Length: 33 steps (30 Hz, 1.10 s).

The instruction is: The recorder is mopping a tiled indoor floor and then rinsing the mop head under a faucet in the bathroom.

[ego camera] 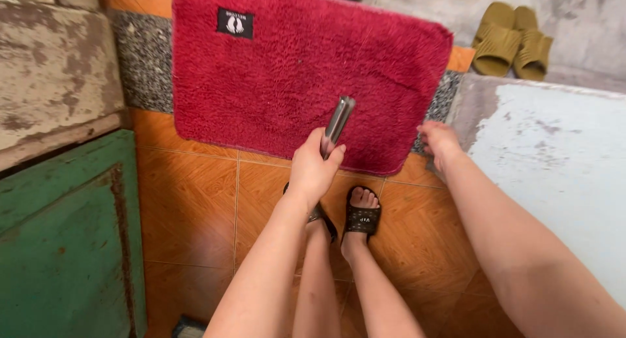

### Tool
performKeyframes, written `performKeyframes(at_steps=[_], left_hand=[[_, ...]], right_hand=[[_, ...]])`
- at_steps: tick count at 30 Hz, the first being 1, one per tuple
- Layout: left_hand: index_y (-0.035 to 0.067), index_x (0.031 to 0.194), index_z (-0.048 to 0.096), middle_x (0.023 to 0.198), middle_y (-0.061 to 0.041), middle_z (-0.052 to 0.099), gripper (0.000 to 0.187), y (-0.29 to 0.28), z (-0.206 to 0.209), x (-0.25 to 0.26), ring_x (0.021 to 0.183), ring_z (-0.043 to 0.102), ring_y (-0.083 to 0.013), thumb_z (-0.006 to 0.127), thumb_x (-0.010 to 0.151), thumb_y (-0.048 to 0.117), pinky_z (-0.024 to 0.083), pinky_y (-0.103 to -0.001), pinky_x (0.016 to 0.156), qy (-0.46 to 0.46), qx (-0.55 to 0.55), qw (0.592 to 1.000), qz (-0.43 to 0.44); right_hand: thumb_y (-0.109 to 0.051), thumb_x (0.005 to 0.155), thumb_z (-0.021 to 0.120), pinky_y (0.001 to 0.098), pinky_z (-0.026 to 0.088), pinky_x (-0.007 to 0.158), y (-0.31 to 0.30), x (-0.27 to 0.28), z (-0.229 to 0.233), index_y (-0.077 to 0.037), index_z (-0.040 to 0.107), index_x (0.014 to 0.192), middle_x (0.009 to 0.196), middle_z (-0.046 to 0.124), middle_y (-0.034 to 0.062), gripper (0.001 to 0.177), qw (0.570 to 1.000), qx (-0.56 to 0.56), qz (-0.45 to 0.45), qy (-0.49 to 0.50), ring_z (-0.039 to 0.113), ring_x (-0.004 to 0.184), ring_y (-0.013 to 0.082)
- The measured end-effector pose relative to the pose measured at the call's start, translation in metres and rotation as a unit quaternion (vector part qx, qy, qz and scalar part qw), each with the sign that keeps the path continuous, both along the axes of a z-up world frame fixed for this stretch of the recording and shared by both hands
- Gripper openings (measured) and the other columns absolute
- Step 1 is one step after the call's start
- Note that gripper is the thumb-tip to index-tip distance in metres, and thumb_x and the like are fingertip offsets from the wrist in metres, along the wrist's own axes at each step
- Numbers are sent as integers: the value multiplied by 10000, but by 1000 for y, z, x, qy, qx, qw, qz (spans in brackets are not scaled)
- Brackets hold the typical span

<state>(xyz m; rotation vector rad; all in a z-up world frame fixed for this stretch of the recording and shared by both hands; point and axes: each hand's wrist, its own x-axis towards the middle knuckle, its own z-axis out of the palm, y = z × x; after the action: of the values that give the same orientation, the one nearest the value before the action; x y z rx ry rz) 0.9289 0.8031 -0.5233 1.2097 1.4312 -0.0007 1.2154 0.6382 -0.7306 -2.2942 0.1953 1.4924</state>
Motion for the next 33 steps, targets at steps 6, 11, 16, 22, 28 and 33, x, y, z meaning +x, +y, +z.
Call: performKeyframes(at_steps=[6,11,16,22,28,33], left_hand=[[51,971,585,680,-39,543,227,1,-17,-7,630,542,-178,731,893,207,504,-345,652,-14,28,999,9],[56,1031,610,685,-16,541,223,-4,5,-9,634,537,-147,732,889,179,505,-324,640,-37,22,999,30],[60,1101,626,698,0,531,259,1,10,-17,646,521,-120,739,890,159,498,-301,648,-61,27,997,37],[74,1166,640,702,11,524,306,-5,14,-26,648,510,-111,733,889,166,496,-288,645,-58,33,995,70],[72,1090,662,678,15,528,252,-15,60,-35,630,514,-113,743,869,162,490,-294,628,-69,65,991,91],[54,866,651,646,16,535,195,-17,142,-73,617,506,-105,791,804,173,482,-287,617,-23,42,991,122]], right_hand=[[-267,844,782,398,433,904,46,-34,9,-206,439,1369,1198,661,17,630,996,-43,-69,-31,584,1056,209],[-257,808,825,430,494,959,20,-18,-54,-98,535,1426,1266,659,74,701,997,-17,-76,-2,602,1139,265],[-171,778,771,389,535,971,24,-10,-50,-94,412,1424,1251,693,93,744,988,90,-117,-49,672,1167,258],[-316,939,813,513,324,1171,33,-42,-37,-23,675,1295,1205,713,87,481,996,-44,-60,50,460,1377,377],[-207,918,712,361,501,999,135,-102,191,-21,700,1220,1216,742,101,355,956,290,-47,-4,670,1100,232],[-225,851,708,425,511,1003,196,-74,387,-16,677,1253,1211,732,132,454,785,441,-140,411,680,1111,265]])
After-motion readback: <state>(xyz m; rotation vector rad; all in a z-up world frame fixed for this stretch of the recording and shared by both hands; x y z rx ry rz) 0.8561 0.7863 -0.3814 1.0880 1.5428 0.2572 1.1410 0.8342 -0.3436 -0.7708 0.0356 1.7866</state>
